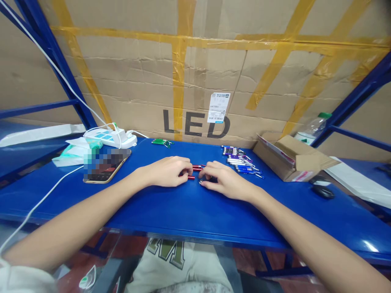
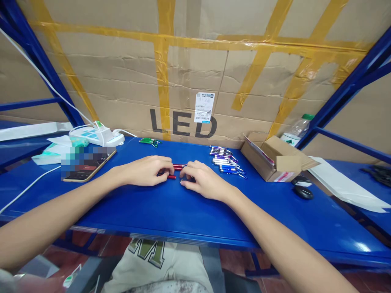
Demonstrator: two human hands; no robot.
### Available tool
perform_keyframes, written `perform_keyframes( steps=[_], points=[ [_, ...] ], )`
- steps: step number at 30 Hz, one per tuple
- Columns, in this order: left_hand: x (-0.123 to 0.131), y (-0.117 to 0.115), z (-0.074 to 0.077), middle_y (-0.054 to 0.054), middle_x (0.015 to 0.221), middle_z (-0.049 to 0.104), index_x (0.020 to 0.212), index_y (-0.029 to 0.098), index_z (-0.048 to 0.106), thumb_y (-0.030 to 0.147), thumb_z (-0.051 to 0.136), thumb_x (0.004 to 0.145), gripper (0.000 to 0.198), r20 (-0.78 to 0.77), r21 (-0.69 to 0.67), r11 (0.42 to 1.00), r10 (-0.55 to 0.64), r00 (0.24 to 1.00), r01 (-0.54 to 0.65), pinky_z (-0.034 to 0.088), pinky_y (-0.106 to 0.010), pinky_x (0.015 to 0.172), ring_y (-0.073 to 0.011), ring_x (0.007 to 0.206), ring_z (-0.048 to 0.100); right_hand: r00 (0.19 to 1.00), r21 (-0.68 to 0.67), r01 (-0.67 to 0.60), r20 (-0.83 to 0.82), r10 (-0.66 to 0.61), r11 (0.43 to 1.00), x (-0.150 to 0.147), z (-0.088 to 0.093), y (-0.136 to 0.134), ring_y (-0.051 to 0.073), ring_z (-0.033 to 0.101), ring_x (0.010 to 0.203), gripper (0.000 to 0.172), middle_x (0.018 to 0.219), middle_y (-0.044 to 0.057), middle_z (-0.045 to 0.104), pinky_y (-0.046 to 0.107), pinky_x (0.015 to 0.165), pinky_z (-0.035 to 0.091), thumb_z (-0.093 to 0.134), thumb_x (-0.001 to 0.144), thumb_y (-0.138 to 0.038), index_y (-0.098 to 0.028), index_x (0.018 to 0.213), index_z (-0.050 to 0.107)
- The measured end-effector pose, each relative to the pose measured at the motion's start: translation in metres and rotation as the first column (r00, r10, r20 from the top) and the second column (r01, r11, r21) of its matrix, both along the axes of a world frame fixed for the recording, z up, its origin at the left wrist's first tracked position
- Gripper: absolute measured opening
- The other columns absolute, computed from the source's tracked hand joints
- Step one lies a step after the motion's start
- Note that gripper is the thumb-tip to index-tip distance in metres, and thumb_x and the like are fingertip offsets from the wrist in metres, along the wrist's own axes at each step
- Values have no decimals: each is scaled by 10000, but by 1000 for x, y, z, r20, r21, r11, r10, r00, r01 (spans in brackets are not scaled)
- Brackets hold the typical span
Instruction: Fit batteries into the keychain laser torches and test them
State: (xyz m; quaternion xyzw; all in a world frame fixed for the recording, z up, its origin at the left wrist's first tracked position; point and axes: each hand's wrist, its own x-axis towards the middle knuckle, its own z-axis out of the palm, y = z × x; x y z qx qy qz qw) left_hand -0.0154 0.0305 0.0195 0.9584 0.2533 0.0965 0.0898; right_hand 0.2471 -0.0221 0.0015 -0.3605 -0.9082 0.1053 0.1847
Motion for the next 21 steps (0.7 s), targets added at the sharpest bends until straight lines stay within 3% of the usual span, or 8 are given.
perform_keyframes(
  steps=[13, 21],
  points=[
    [0, 2, -3, -42, 1051, 757, 1015, 211, 757, 158, 547, 953, 226, 15, -15, 1000, 13, 1000, -12, 491, -333, 809, -216, 903, 699, 1000, 7, -14, -8, 14, 1000, -1, -6, 3, 238, 635, 984, 60, 1039, 56, 716, 367, 903, 478, 660, 1058, -248, -217, 1052, 711],
    [0, 1, -1, -42, 1055, 757, 1015, 213, 755, 161, 552, 963, 217, 0, 1, 1000, 20, 1000, -20, 492, -341, 818, -220, 910, 698, 999, 17, 34, -15, -33, 999, 2, 1, 3, 233, 648, 946, 62, 968, 44, 706, 362, 886, 483, 662, 1051, -221, -212, 1002, 699]
  ],
)
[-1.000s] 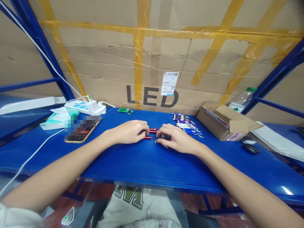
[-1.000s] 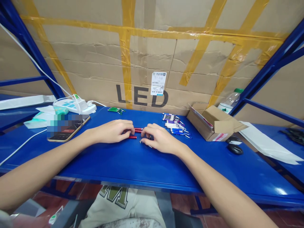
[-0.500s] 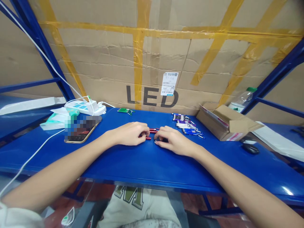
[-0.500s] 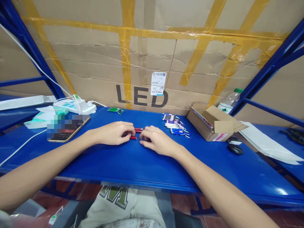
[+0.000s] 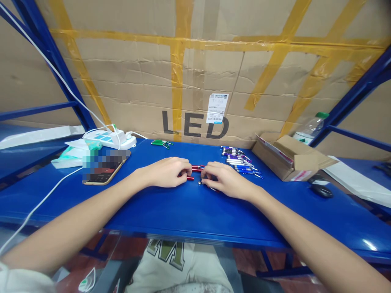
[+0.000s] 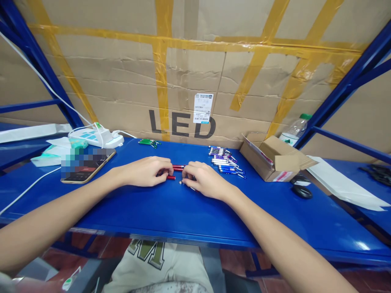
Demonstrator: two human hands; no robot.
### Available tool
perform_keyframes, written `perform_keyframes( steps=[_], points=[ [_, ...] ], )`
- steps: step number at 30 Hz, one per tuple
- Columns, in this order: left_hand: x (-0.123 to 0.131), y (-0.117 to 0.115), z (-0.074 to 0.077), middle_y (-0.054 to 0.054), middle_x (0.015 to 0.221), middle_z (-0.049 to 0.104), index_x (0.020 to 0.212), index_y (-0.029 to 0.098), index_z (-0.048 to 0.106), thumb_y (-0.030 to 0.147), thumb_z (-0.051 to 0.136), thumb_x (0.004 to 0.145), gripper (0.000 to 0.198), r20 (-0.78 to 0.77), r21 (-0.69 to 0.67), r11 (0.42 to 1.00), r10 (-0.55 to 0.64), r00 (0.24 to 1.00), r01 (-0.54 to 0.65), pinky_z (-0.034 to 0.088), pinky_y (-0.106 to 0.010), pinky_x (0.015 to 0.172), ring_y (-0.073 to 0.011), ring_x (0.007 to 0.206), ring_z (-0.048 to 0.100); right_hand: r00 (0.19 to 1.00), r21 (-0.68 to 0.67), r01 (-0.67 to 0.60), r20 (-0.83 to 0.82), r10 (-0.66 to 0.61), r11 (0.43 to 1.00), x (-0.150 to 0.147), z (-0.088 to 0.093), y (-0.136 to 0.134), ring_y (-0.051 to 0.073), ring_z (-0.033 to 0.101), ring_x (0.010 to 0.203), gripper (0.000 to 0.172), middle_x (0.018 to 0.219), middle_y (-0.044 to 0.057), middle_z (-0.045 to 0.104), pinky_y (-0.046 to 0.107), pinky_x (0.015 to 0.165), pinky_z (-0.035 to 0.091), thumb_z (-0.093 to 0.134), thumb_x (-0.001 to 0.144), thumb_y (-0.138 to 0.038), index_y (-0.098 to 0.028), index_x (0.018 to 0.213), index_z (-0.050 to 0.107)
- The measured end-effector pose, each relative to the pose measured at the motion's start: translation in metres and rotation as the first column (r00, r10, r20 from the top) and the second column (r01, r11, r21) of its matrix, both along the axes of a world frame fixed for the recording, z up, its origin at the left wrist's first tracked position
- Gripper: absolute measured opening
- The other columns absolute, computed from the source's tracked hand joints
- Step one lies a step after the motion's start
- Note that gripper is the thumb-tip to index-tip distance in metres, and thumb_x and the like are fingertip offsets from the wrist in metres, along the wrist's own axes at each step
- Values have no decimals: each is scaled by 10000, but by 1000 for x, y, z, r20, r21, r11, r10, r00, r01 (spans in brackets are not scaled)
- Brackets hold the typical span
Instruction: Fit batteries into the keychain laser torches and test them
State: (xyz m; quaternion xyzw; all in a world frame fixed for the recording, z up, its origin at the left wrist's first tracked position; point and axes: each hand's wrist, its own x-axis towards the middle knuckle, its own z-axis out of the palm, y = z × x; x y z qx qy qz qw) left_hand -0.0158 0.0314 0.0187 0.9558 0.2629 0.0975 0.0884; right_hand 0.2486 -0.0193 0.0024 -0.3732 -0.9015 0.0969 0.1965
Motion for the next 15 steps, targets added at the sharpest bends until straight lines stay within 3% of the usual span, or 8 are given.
perform_keyframes(
  steps=[15],
  points=[
    [0, 0, 0, -34, 1026, 748, 971, 215, 732, 178, 556, 984, 180, -8, 10, 1000, 6, 1000, -6, 470, -339, 806, -217, 901, 686, 997, -29, 43, 64, -41, 999, 5, 3, 2, 236, 669, 950, 87, 989, 54, 726, 356, 866, 489, 634, 1037, -176, -208, 1003, 708]
  ],
)
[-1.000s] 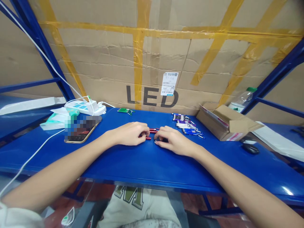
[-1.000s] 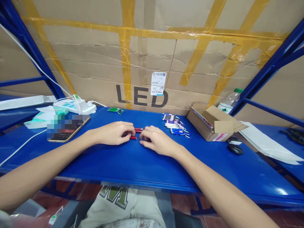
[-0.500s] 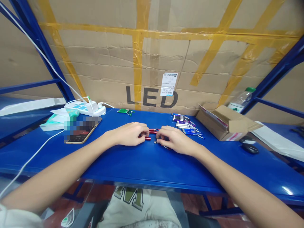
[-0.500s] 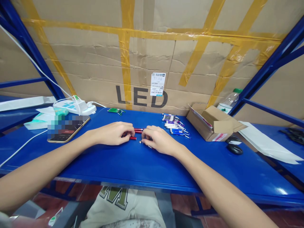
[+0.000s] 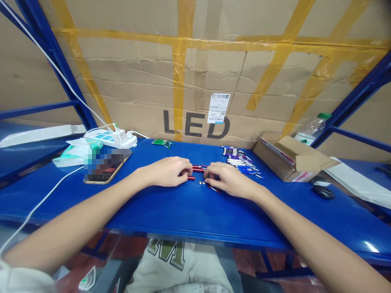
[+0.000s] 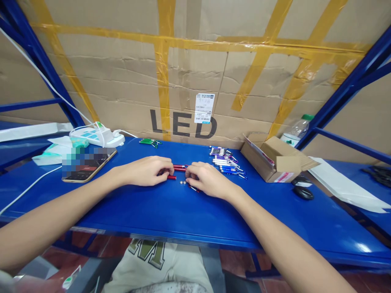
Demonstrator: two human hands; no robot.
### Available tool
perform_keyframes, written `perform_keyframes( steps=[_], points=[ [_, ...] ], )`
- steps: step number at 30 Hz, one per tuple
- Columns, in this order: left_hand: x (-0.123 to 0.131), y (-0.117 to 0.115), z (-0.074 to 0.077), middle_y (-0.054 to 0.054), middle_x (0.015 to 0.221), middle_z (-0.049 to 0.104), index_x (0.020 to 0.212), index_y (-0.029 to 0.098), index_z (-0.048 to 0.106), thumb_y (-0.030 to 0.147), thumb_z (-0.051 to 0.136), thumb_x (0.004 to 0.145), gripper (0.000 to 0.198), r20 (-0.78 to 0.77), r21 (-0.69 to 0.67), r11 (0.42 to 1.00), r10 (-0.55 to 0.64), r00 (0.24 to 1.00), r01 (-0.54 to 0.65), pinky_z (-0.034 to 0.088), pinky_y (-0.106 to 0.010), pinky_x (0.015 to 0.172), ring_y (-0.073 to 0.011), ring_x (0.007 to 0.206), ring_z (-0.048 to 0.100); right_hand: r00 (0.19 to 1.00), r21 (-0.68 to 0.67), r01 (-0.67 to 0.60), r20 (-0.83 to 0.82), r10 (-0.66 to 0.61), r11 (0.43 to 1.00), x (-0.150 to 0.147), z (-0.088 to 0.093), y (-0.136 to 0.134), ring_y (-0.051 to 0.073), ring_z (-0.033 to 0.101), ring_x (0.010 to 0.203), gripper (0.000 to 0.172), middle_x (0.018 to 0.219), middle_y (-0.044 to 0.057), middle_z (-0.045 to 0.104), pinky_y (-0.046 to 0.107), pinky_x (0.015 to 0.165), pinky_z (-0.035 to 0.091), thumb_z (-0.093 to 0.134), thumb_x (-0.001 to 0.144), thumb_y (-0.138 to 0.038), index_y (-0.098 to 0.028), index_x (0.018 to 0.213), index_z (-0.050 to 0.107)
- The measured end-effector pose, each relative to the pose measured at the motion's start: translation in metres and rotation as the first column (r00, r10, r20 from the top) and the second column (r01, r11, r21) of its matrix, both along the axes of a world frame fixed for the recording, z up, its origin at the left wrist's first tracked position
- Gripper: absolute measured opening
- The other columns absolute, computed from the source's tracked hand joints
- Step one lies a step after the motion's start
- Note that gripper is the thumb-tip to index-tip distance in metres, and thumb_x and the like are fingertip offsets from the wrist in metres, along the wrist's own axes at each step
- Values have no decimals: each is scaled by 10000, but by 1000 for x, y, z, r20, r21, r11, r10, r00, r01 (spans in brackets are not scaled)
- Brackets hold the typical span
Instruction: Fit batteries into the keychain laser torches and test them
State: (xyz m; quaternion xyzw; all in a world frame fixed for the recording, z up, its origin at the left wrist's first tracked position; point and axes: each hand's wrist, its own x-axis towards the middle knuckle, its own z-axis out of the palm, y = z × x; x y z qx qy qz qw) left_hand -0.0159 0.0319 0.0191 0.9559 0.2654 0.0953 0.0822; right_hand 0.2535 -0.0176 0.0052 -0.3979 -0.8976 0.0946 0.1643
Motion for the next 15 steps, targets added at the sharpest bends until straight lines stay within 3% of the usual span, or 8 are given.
perform_keyframes(
  steps=[15],
  points=[
    [0, 4, -3, -50, 1098, 778, 1041, 217, 749, 178, 516, 1029, 237, 31, 5, 1000, 13, 999, -13, 498, -338, 837, -234, 962, 713, 999, -5, -24, -49, 24, 1000, -2, 1, -2, 214, 654, 875, 179, 929, 38, 733, 332, 821, 475, 571, 991, -92, -209, 919, 685]
  ],
)
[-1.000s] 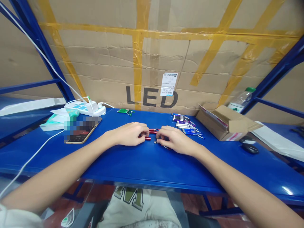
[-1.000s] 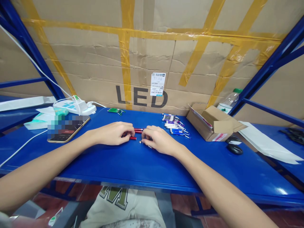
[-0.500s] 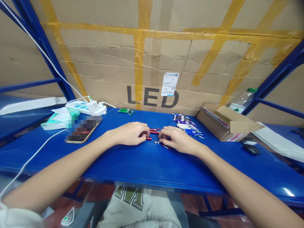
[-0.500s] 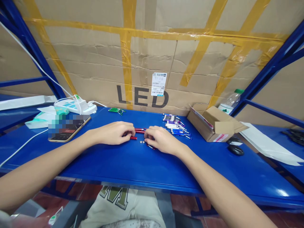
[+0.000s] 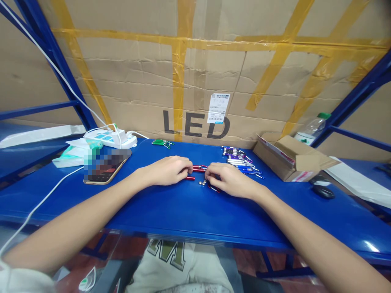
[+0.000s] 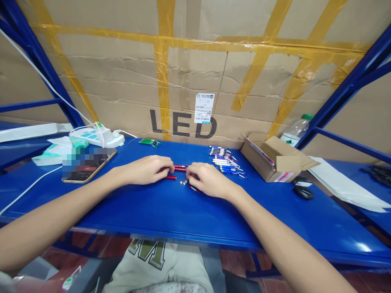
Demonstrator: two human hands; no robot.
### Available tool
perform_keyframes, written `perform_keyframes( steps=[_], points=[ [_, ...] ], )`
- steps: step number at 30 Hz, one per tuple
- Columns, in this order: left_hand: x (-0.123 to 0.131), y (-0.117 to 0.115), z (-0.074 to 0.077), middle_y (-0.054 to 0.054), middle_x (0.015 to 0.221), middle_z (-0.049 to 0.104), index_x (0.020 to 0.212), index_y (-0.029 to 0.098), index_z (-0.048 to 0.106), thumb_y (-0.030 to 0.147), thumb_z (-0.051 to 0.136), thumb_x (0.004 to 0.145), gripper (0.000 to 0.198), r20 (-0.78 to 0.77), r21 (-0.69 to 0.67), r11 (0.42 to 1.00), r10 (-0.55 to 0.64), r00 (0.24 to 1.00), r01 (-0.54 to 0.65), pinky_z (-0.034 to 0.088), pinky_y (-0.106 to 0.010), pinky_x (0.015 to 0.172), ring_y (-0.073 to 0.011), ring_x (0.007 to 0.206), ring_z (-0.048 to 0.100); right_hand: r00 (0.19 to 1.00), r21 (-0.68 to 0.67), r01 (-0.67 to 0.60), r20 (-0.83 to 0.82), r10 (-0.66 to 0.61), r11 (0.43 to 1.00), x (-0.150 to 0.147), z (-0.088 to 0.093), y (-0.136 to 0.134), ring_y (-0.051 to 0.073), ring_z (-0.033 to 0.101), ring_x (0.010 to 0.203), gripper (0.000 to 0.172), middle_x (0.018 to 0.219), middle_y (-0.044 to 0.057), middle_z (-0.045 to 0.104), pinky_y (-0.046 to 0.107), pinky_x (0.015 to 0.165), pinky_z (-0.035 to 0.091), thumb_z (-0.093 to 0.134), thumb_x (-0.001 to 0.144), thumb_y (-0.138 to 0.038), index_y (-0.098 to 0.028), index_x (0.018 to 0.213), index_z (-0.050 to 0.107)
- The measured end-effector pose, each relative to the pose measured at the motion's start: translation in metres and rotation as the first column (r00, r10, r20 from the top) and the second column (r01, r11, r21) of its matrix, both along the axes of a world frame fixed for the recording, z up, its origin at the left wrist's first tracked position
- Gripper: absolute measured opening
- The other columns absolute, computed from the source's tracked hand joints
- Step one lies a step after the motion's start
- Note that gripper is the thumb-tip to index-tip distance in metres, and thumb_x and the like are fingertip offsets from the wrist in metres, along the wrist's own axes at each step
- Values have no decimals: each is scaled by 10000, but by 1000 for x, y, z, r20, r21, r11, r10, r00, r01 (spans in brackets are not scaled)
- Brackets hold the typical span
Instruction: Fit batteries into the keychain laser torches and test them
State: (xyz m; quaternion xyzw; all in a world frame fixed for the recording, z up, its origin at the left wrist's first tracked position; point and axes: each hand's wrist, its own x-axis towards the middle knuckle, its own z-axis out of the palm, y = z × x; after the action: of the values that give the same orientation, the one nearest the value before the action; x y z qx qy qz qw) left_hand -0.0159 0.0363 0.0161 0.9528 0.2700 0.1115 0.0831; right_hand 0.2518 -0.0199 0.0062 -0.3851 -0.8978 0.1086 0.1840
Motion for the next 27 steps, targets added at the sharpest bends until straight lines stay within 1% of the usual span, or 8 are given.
perform_keyframes(
  steps=[5, 9, 12, 17, 19, 21, 24, 27],
  points=[
    [0, 0, 1, -57, 1105, 777, 1058, 210, 746, 174, 513, 1029, 238, 11, 6, 1000, 10, 1000, -10, 506, -335, 839, -233, 964, 711, 1000, -26, -25, 0, 25, 999, -1, 2, -2, 212, 652, 883, 144, 934, 36, 736, 337, 835, 471, 612, 983, -114, -208, 946, 715],
    [0, 0, 1, -57, 1109, 766, 1071, 212, 733, 185, 506, 1030, 232, 10, 19, 999, 32, 999, -32, 508, -329, 835, -232, 963, 704, 1000, -34, -9, 25, 10, 999, -3, 3, -3, 199, 614, 830, 33, 860, 9, 678, 321, 785, 438, 700, 983, -214, -210, 960, 723],
    [0, 1, 0, -61, 1112, 754, 1082, 208, 723, 177, 503, 1023, 230, 15, 22, 999, 36, 999, -36, 507, -334, 847, -235, 975, 698, 999, -43, -11, 30, 12, 999, -3, 2, -3, 192, 606, 817, 58, 848, 1, 658, 312, 766, 423, 735, 978, -255, -208, 958, 708],
    [0, 2, -1, -66, 1121, 738, 1098, 203, 712, 185, 490, 1031, 233, 16, 21, 999, 29, 999, -29, 507, -345, 862, -239, 991, 690, 1000, -23, -4, 30, 4, 1000, -3, -1, -2, 201, 609, 830, 62, 857, 11, 664, 324, 788, 436, 694, 1011, -229, -205, 954, 686],
    [0, 2, -1, -68, 1119, 732, 1100, 199, 710, 184, 485, 1032, 235, 16, 23, 999, 28, 999, -28, 507, -351, 867, -241, 990, 688, 1000, -14, -6, 27, 6, 1000, -3, -2, -2, 211, 616, 854, 55, 887, 22, 669, 335, 809, 456, 681, 1018, -225, -208, 965, 684],
    [0, 2, -1, -73, 1131, 726, 1111, 195, 705, 187, 480, 1036, 237, 19, 26, 999, 26, 999, -27, 508, -356, 872, -242, 996, 687, 1000, -12, -17, 14, 17, 1000, -3, -3, -2, 225, 635, 920, 14, 972, 42, 683, 346, 849, 482, 684, 1016, -222, -210, 1012, 687],
    [0, 2, -2, -79, 1151, 716, 1134, 196, 700, 198, 471, 1048, 245, 31, 35, 999, 23, 999, -24, 509, -359, 880, -244, 1015, 684, 999, -12, -40, -5, 40, 999, -3, -4, -4, 251, 641, 1054, 104, 1113, 72, 685, 374, 939, 507, 676, 1026, -227, -219, 1128, 692],
    [-1, 2, -2, -81, 1147, 711, 1139, 197, 698, 205, 465, 1057, 247, 39, 42, 999, 17, 999, -19, 511, -357, 882, -245, 1022, 682, 998, -15, -69, 6, 69, 998, -3, -5, -4, 266, 625, 1091, 135, 1142, 80, 692, 403, 976, 509, 637, 1055, -245, -234, 1174, 701]
  ],
)
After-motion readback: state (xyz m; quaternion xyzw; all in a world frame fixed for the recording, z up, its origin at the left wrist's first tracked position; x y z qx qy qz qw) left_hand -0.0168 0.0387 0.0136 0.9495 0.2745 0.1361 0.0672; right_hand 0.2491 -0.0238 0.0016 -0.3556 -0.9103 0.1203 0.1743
